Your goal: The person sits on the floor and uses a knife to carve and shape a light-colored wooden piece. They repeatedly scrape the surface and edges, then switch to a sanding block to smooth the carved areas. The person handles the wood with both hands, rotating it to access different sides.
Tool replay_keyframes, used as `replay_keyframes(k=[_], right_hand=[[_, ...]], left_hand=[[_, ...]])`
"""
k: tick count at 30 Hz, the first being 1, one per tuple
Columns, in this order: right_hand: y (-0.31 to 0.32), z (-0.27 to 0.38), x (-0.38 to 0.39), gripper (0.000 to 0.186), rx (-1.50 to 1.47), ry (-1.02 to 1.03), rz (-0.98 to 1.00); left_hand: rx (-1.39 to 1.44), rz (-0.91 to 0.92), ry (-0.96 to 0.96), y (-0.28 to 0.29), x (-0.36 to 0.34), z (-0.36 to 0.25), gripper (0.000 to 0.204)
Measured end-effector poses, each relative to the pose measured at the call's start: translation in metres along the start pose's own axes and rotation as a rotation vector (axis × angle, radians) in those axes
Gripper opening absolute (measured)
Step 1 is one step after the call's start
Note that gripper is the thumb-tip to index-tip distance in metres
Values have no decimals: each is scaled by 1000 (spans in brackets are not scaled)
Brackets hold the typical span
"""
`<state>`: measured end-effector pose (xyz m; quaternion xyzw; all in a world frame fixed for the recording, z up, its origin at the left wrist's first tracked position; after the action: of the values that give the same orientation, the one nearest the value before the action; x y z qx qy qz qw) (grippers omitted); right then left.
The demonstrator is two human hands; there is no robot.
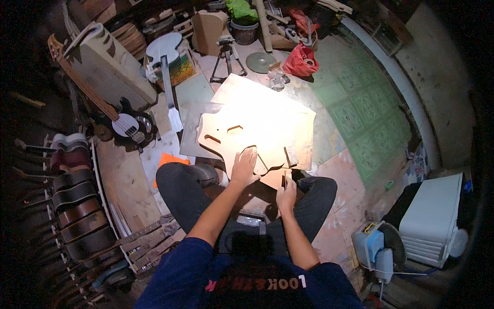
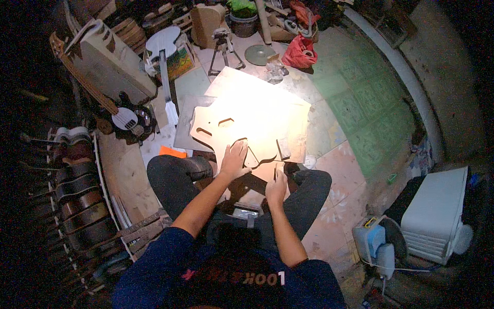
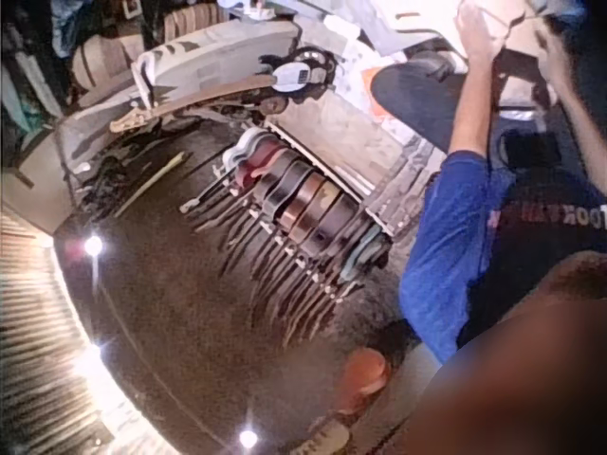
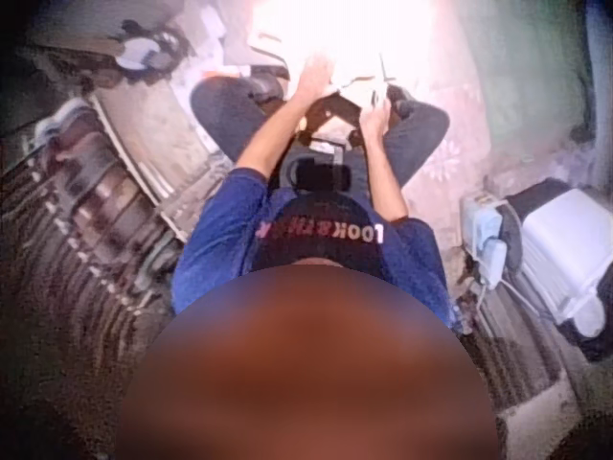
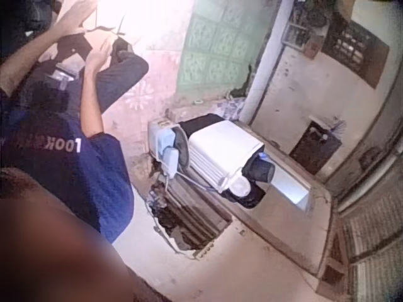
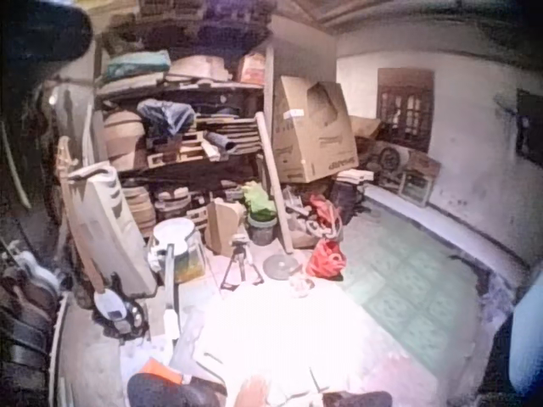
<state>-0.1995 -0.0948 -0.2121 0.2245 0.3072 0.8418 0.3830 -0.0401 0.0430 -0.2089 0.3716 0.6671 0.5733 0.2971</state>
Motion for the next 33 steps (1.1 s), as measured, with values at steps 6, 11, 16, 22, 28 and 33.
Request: replay_keyframes(k=[6,11,16,22,28,33], right_hand=[[-100,-12,-6,83,197,-83,523],[-85,22,3,78,451,-135,601],[-87,0,-15,62,371,-176,505],[-69,-1,-2,50,149,-85,342],[29,5,-22,18,-276,-228,408],[173,-57,-25,21,-558,-379,-45]], left_hand=[[-96,6,57,-2,-16,10,114],[-31,-127,121,9,-17,10,122],[-8,-216,142,17,-22,-3,120],[154,-86,201,20,-28,4,113],[326,-124,132,126,-41,26,112],[753,-120,319,205,-65,82,86]])
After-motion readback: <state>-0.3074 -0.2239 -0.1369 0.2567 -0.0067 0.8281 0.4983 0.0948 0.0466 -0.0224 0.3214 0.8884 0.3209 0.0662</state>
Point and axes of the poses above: each hand's wrist, its own x-axis away from the middle knuckle, its own y-axis out of the back of the hand, z = x × y, the point moved 10 cm from there along -x, towards the middle knuckle, and after that the axes turned 11 degrees about -y, right-handed, at the moved point
